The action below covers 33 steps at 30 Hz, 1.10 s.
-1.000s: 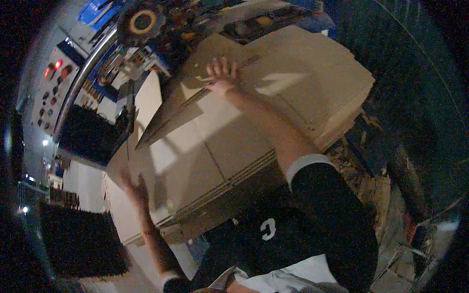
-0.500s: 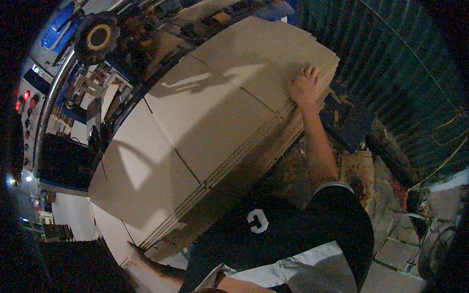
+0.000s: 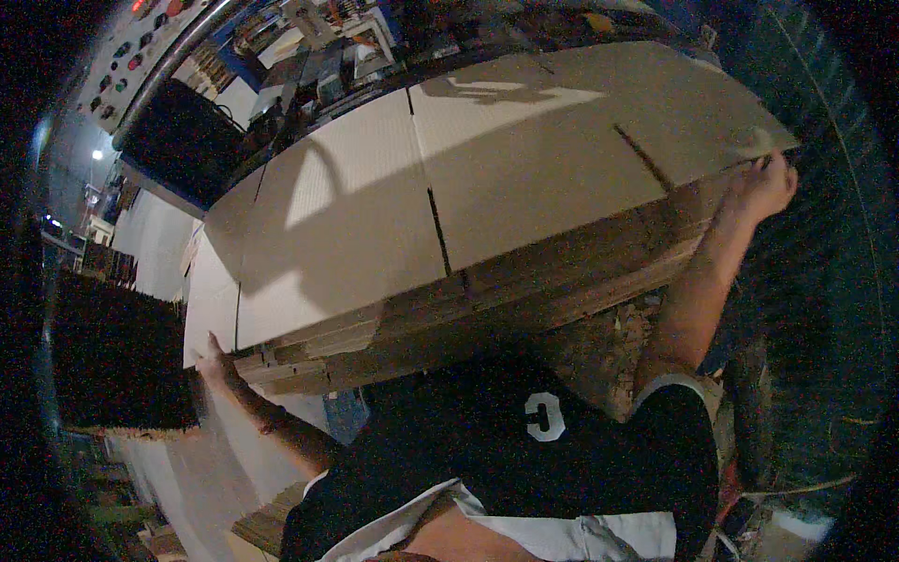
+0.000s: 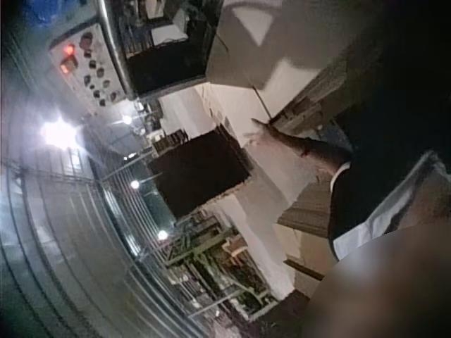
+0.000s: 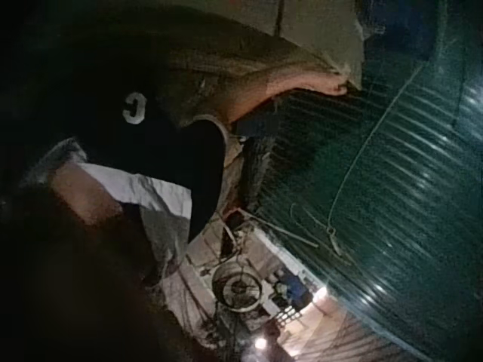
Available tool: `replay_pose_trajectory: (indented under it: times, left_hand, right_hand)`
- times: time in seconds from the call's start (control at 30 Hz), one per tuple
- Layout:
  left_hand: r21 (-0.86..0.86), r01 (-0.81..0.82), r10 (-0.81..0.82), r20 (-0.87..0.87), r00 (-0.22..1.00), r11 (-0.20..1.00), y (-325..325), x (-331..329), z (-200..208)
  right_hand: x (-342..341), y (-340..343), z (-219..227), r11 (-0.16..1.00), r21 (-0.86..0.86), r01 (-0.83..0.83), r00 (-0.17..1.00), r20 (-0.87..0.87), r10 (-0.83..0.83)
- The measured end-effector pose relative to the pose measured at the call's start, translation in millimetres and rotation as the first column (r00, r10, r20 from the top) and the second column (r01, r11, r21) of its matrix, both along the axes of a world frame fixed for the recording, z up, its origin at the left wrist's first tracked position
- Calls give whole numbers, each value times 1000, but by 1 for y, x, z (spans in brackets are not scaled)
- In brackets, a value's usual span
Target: The person repeatedly picks up flat cardboard sheets from a stack and places them onto a machine table, aligning them by hand. The person continues this repetitive stacking action throughout the clip.
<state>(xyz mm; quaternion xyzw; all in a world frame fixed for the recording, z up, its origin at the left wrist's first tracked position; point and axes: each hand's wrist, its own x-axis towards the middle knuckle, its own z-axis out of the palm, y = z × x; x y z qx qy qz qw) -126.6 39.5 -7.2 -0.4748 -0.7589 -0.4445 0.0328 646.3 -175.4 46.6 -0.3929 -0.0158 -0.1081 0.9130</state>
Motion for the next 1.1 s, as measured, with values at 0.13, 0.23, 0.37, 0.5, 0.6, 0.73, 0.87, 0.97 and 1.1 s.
replay_pose_trajectory:
  times: [0.13,0.23,0.37,0.5,0.6,0.73,0.87,0.97,1.1]
  left_hand:
    - [603,-59,-412,610,676,796,21,-6,8]
    - [548,172,-575,774,265,818,45,-36,17]
    - [463,233,-512,823,244,855,34,-31,29]
    - [389,587,-693,535,484,710,-49,33,20]
    - [80,862,-860,164,483,500,-73,93,13]
    - [-516,785,-920,-353,172,344,-69,142,17]
    - [-537,779,-923,-360,138,326,-62,145,23]
    - [-503,792,-913,-375,160,346,-51,141,22]
    - [-469,801,-894,-412,175,372,-20,152,19]
  right_hand:
    - [56,-17,15,494,-867,62,961,185,204]
    - [38,-28,31,671,-738,-67,888,262,377]
    - [-83,-59,53,950,-311,-25,821,536,197]
    - [-204,-74,14,543,-761,355,656,616,436]
    - [-237,-51,-26,443,-769,460,-61,471,880]
    - [-241,-26,-47,389,-782,487,-209,328,921]
    - [-232,-14,-45,368,-778,509,-260,268,928]
    - [-219,7,-45,306,-752,584,-245,196,949]
    - [-199,53,-48,276,-697,662,-243,149,959]
